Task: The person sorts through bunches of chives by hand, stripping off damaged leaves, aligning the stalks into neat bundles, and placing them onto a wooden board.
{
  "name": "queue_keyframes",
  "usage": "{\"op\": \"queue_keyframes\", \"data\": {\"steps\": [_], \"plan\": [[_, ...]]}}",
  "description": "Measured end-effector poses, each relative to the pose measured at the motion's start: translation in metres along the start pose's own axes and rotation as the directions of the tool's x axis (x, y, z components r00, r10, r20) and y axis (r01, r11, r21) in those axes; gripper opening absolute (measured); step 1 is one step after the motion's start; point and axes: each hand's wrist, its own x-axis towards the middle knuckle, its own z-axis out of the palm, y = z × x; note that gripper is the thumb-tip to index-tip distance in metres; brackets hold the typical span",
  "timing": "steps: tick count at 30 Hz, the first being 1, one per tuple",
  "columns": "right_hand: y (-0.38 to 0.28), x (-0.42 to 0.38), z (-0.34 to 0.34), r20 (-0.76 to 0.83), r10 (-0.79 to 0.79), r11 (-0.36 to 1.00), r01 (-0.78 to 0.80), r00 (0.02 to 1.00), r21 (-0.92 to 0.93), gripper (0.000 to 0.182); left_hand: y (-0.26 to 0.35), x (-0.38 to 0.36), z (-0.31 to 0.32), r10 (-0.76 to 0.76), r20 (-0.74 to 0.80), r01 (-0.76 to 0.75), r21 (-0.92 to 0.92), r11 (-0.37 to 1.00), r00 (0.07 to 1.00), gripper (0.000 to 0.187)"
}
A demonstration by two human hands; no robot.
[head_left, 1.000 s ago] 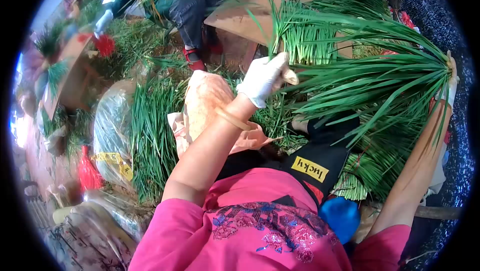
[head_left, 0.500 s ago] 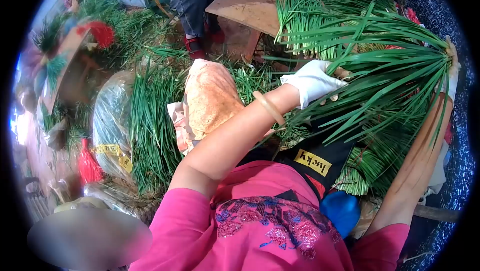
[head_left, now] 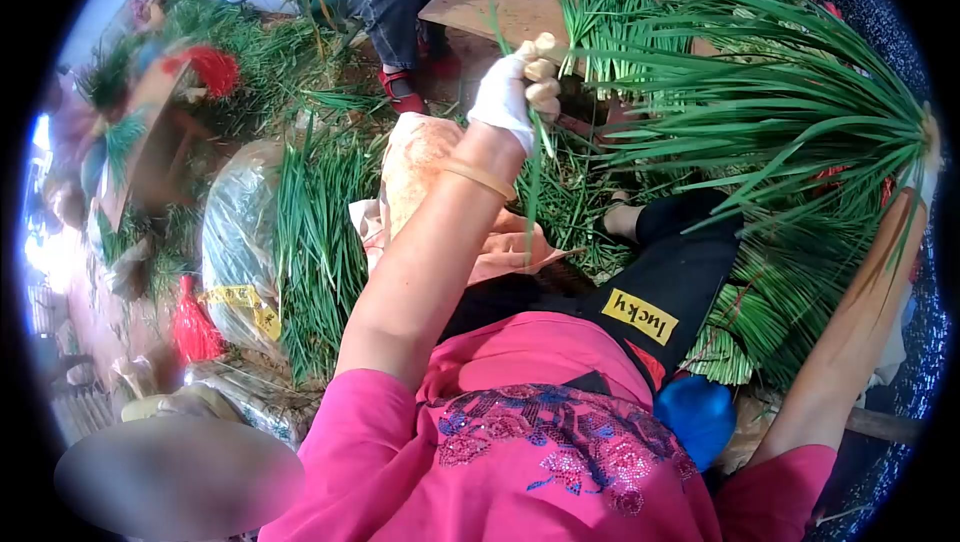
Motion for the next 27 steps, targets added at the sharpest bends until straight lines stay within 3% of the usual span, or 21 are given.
{"op": "queue_keyframes", "data": {"steps": [2,5,6,7,8,9,10,11,13,15,16,17,18,19,20,21,22,23,24,25,27], "plan": [[-0.001,-0.005,-0.006,-0.024,-0.015,1.0,0.015,1.0,0.0,0.04,0.016,0.006,-0.022,-0.015,0.076,0.018,-0.038,0.999,0.997,0.017],[-0.005,-0.006,-0.009,-0.035,-0.037,0.999,0.037,0.999,0.008,0.041,0.02,-0.007,-0.014,0.046,0.107,-0.067,0.201,0.977,0.993,0.017],[-0.007,-0.006,-0.007,-0.033,-0.038,0.999,0.039,0.999,0.012,0.041,0.022,-0.013,-0.011,0.013,0.065,-0.031,0.295,0.955,0.998,0.021],[-0.008,-0.007,-0.006,-0.038,-0.053,0.999,0.054,0.998,0.009,0.041,0.031,-0.009,-0.021,-0.062,0.055,0.022,0.548,0.837,0.997,0.028],[-0.009,-0.006,-0.006,-0.037,-0.063,0.998,0.063,0.997,0.006,0.042,0.032,-0.009,-0.032,-0.061,0.001,0.031,0.844,0.535,0.998,0.036],[-0.012,-0.006,-0.004,-0.033,-0.076,0.997,0.076,0.997,0.006,0.042,0.031,-0.012,-0.034,-0.041,-0.042,0.047,0.989,0.141,0.998,0.044],[-0.015,-0.006,-0.004,-0.029,-0.09,0.996,0.09,0.995,0.0,0.042,0.037,-0.02,-0.025,0.015,-0.12,0.115,0.905,-0.41,0.993,0.049],[-0.017,-0.006,-0.001,-0.02,-0.108,0.994,0.108,0.994,-0.001,0.042,0.048,-0.026,-0.016,0.107,-0.143,0.169,0.538,-0.826,0.984,0.053],[-0.021,-0.014,0.007,0.01,-0.153,0.988,0.153,0.988,-0.009,0.043,0.072,-0.012,-0.009,0.059,-0.284,0.186,0.446,-0.875,0.957,0.045],[-0.023,-0.023,0.012,0.121,-0.137,0.99,0.138,0.983,-0.004,0.04,0.08,-0.005,0.018,0.131,-0.193,0.225,0.63,-0.743,0.972,0.03],[-0.022,-0.027,0.018,0.153,-0.156,0.984,0.167,0.976,-0.06,0.038,0.081,0.0,0.034,0.077,-0.139,0.153,0.694,-0.703,0.987,0.04],[-0.023,-0.032,0.027,0.188,-0.173,0.974,0.195,0.967,-0.111,0.037,0.072,0.007,0.049,0.191,0.111,0.078,0.637,-0.767,0.975,0.039],[-0.027,-0.038,0.039,0.199,-0.06,0.998,0.051,0.978,0.048,0.037,0.06,0.008,0.073,0.21,0.3,-0.1,0.761,-0.641,0.931,0.041],[-0.036,-0.057,0.058,0.268,-0.045,0.999,0.047,0.962,0.0,0.037,0.051,0.015,0.091,0.16,0.523,-0.332,0.718,-0.611,0.837,0.048],[-0.042,-0.069,0.073,0.328,-0.035,0.999,0.037,0.944,0.001,0.034,0.029,0.014,0.128,0.17,0.6,-0.498,0.764,-0.409,0.781,0.06],[-0.053,-0.09,0.099,0.34,0.011,0.999,-0.021,0.94,0.025,0.032,0.009,0.026,0.153,0.203,0.73,-0.669,0.681,-0.297,0.653,0.066],[-0.063,-0.111,0.125,0.351,0.057,0.996,-0.079,0.935,0.048,0.03,-0.012,0.025,0.185,0.221,0.731,-0.707,0.681,-0.191,0.645,0.078],[-0.072,-0.132,0.15,0.315,0.139,0.979,-0.179,0.939,0.1,0.027,-0.031,0.024,0.208,0.266,0.742,-0.72,0.667,-0.194,0.615,0.091],[-0.062,-0.131,0.156,0.381,0.047,0.992,-0.089,0.923,0.093,0.025,-0.052,0.024,0.217,0.296,0.735,-0.72,0.67,-0.178,0.61,0.093],[-0.048,-0.12,0.166,0.435,0.065,0.968,-0.162,0.898,0.191,0.027,-0.072,0.023,0.226,0.326,0.726,-0.722,0.673,-0.162,0.605,0.094],[-0.072,-0.135,0.17,0.372,-0.093,0.993,0.115,0.924,-0.038,0.026,-0.097,0.028,0.202,0.242,0.554,-0.535,0.833,-0.144,0.797,0.081]]}}
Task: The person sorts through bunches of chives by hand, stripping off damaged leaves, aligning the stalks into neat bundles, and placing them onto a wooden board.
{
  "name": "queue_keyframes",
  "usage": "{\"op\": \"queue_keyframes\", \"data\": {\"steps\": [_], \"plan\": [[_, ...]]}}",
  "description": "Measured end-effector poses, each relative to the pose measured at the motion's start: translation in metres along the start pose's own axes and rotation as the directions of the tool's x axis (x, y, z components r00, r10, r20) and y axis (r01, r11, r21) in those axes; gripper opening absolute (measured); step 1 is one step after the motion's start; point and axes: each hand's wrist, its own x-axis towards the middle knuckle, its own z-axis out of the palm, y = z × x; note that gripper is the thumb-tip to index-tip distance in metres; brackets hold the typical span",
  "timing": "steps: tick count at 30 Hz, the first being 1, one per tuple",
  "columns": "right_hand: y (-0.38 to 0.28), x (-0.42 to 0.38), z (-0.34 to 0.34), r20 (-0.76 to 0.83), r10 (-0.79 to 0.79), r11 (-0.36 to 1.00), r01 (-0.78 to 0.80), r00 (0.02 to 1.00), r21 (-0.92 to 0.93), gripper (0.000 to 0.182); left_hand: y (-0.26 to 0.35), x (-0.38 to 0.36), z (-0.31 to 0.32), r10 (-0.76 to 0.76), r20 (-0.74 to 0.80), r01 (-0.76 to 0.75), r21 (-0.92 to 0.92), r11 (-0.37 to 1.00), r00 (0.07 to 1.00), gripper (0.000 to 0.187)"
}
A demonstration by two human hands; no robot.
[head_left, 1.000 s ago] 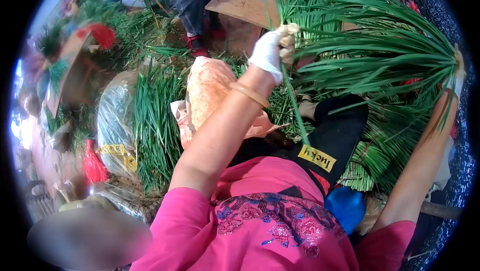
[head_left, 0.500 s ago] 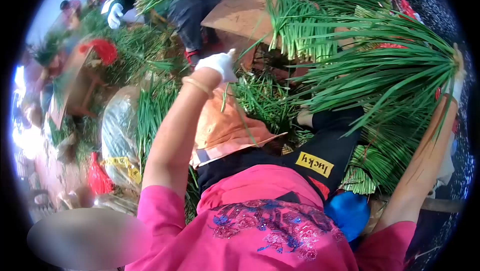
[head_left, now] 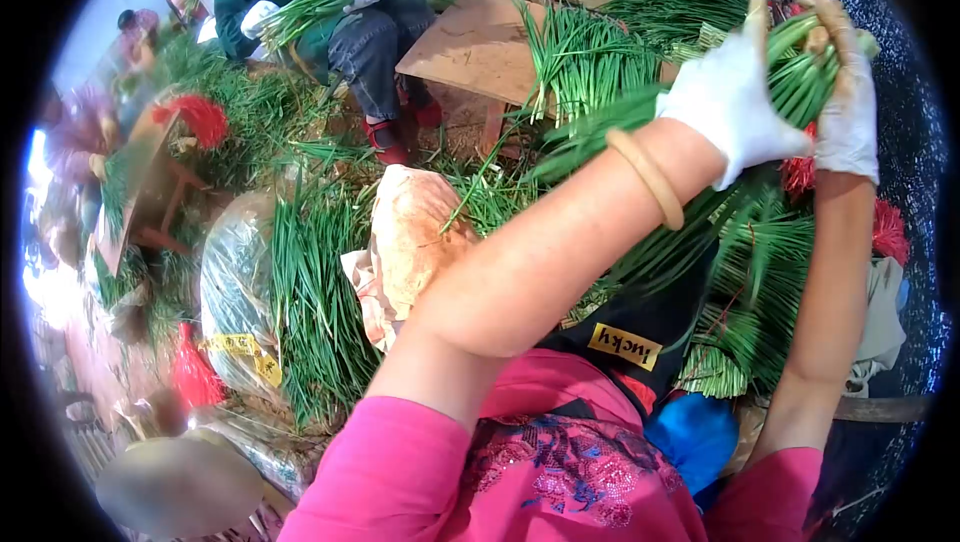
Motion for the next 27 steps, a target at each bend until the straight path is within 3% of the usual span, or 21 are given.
{"op": "queue_keyframes", "data": {"steps": [1,2,3,4,5,6,7,8,10,11,13,14,18,22,23,24,26,27], "plan": [[-0.001,0.011,-0.009,-0.052,-0.023,0.999,0.021,0.998,-0.027,0.025,-0.016,-0.008,0.007,-0.132,0.098,0.131,0.018,0.991,0.986,0.074],[-0.002,0.031,-0.027,-0.138,0.15,0.988,-0.142,0.979,0.067,0.026,-0.044,-0.018,0.009,-0.272,0.264,0.28,0.007,0.96,0.925,0.065],[0.001,0.045,-0.048,-0.166,0.148,0.988,-0.137,0.975,0.076,0.028,-0.072,-0.044,0.012,-0.383,0.303,0.335,0.199,0.921,0.873,0.044],[0.011,0.059,-0.072,-0.165,0.128,0.991,-0.122,0.978,0.046,0.03,-0.124,-0.066,0.02,-0.432,0.367,0.286,0.388,0.876,0.824,0.036],[0.022,0.073,-0.096,-0.165,0.108,0.994,-0.107,0.98,0.017,0.033,-0.17,-0.092,0.021,-0.4,0.377,0.214,0.447,0.868,0.836,0.035],[0.034,0.087,-0.118,-0.133,0.074,0.995,-0.082,0.988,-0.058,0.035,-0.18,-0.105,0.0,-0.642,0.386,0.391,0.553,0.736,0.662,0.034],[0.037,0.106,-0.132,-0.191,0.099,0.994,-0.107,0.977,-0.034,0.033,-0.187,-0.112,-0.023,-0.736,0.39,0.376,0.671,0.639,0.554,0.035],[0.039,0.125,-0.146,-0.248,0.123,0.992,-0.129,0.961,-0.008,0.032,-0.236,-0.127,-0.036,-0.745,0.423,0.375,0.671,0.64,0.515,0.036],[-0.003,0.108,-0.094,-0.334,0.16,0.976,-0.099,0.929,0.191,0.02,-0.218,-0.111,-0.073,-0.718,0.178,0.46,0.659,0.595,0.673,0.025],[0.003,0.136,-0.11,-0.328,0.106,0.991,-0.072,0.939,0.113,0.021,-0.239,-0.099,-0.085,-0.558,0.193,0.338,0.624,0.704,0.807,0.024],[0.013,0.155,-0.111,-0.327,0.007,1.0,-0.003,0.945,0.013,0.021,-0.236,-0.046,-0.096,-0.518,0.063,0.351,0.665,0.659,0.853,0.022],[0.016,0.163,-0.104,-0.362,-0.043,0.999,0.034,0.931,-0.031,0.02,-0.237,-0.021,-0.098,-0.412,0.051,0.265,0.693,0.671,0.91,0.022],[0.051,0.202,-0.098,-0.38,-0.093,0.995,0.072,0.92,-0.069,0.019,-0.284,0.069,-0.072,-0.341,0.133,0.122,0.766,0.631,0.93,0.024],[0.086,0.227,-0.092,-0.366,-0.068,0.998,0.057,0.928,-0.041,0.019,-0.317,0.119,-0.036,-0.579,0.225,0.057,0.902,0.428,0.784,0.03],[0.094,0.233,-0.092,-0.362,-0.041,0.999,0.034,0.931,-0.028,0.025,-0.339,0.123,-0.032,-0.631,0.277,-0.007,0.918,0.395,0.725,0.03],[0.099,0.238,-0.093,-0.358,-0.015,1.0,0.011,0.934,-0.015,0.035,-0.35,0.124,-0.03,-0.639,0.253,-0.044,0.945,0.325,0.726,0.03],[0.11,0.256,-0.096,-0.34,0.041,0.999,-0.038,0.94,0.015,0.058,-0.371,0.126,-0.033,-0.672,0.171,0.09,0.938,0.335,0.721,0.028],[0.137,0.289,-0.129,-0.14,-0.446,0.854,0.374,0.884,-0.362,0.018,-0.359,0.131,-0.039,-0.661,0.12,0.214,0.89,0.402,0.74,0.028]]}}
